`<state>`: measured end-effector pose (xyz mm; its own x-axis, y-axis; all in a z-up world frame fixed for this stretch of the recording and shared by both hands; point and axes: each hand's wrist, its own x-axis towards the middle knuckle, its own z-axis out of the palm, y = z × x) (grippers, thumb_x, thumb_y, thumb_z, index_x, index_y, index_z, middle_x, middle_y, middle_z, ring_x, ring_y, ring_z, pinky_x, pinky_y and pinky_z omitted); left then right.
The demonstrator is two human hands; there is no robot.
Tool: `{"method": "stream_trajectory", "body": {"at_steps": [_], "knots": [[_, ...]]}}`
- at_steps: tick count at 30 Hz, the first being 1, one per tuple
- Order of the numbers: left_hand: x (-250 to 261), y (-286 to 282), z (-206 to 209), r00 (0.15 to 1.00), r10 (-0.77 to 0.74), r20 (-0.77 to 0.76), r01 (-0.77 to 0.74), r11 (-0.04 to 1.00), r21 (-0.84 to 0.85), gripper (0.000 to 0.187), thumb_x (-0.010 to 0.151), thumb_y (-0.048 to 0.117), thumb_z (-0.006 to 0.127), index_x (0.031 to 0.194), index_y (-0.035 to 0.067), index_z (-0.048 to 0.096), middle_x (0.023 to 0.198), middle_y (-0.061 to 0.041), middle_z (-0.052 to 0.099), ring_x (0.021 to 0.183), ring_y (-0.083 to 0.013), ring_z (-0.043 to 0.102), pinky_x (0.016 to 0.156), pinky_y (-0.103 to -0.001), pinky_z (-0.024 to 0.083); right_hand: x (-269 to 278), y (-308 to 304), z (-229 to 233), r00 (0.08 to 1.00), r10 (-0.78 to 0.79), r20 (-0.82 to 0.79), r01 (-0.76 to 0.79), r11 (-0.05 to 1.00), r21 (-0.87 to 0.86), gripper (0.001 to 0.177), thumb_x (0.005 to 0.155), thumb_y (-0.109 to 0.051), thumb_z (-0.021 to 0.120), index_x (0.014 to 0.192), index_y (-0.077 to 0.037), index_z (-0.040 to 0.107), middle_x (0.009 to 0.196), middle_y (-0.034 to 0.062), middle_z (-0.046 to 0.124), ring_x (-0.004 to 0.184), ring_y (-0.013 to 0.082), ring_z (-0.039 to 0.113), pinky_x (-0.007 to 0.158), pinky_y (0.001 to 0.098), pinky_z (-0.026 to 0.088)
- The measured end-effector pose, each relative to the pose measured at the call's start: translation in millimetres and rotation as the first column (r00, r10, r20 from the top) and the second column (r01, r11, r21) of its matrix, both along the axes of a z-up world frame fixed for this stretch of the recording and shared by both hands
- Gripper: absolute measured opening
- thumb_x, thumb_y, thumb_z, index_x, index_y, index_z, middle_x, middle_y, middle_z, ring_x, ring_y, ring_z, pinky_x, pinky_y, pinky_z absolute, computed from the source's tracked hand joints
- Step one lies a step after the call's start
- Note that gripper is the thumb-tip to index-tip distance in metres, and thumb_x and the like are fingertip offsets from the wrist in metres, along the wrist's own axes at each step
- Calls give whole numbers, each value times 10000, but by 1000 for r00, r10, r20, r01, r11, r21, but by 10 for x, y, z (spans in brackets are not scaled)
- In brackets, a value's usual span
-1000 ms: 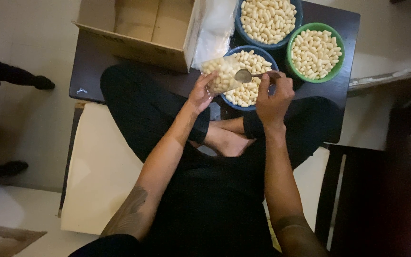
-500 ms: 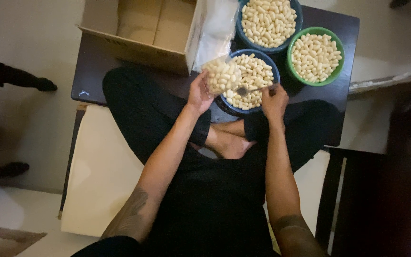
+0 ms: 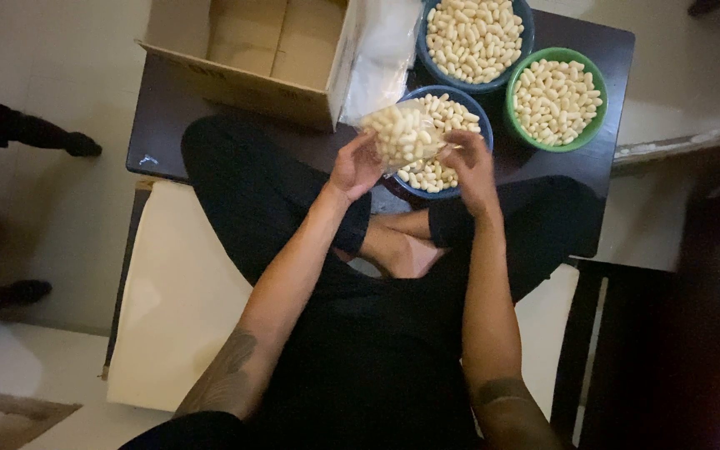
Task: Scooping small white food items from a bowl into a plastic bag using a spoon and placing the filled bag into a cardboard box.
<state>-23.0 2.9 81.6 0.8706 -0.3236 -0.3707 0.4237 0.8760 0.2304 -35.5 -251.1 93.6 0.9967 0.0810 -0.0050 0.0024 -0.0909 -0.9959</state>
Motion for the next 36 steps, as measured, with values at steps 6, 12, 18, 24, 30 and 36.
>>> {"method": "stream_trajectory", "body": {"at_steps": [6,12,18,24,30,36], "knots": [[70,93,-336,986,47,159,-33,996,-88,279,1017,150,692,1274,172,798,1320,-200,754,1144,-374,760,886,-391,595,-4,583,238,990,140,37,-144,965,219,805,874,-142,937,1517,-135,453,1490,86,574,1165,230,701,900,301,609],[-89,242,174,960,103,260,-106,994,-1,303,941,5,685,1200,142,763,1215,-87,790,1022,-242,752,987,-369,567,172,726,394,993,26,117,-23,999,-25,485,883,-64,945,1291,-64,683,1110,133,720,1010,266,753,806,346,615],[-89,732,339,809,4,587,-432,682,590,704,957,136,762,1571,51,428,1328,-147,597,1201,-290,615,1051,-486,531,372,731,429,983,75,166,-87,994,66,486,893,-21,908,1307,-40,655,1122,182,692,1111,386,746,884,380,610],[296,1384,1200,681,-515,520,-717,-322,619,375,926,149,797,1278,90,683,1181,-136,692,1114,-406,646,953,-534,520,852,978,1020,942,96,322,-94,995,-23,387,978,-19,885,1292,9,660,1109,297,672,1052,541,721,745,437,618],[684,1351,1320,700,-700,141,-483,-318,816,267,869,265,719,971,21,755,888,-251,727,911,-507,693,809,-586,519,1686,1372,944,931,113,346,-134,990,36,348,997,-84,891,1252,-26,661,1160,231,698,1053,428,754,716,368,643],[677,1360,1217,627,-745,227,-528,-192,828,341,835,321,728,1009,30,693,959,-312,695,1011,-556,664,878,-607,506,2159,1719,1058,932,150,330,-145,989,-42,317,1002,-34,852,1240,-18,643,1150,217,702,1016,355,746,728,400,662]]}}
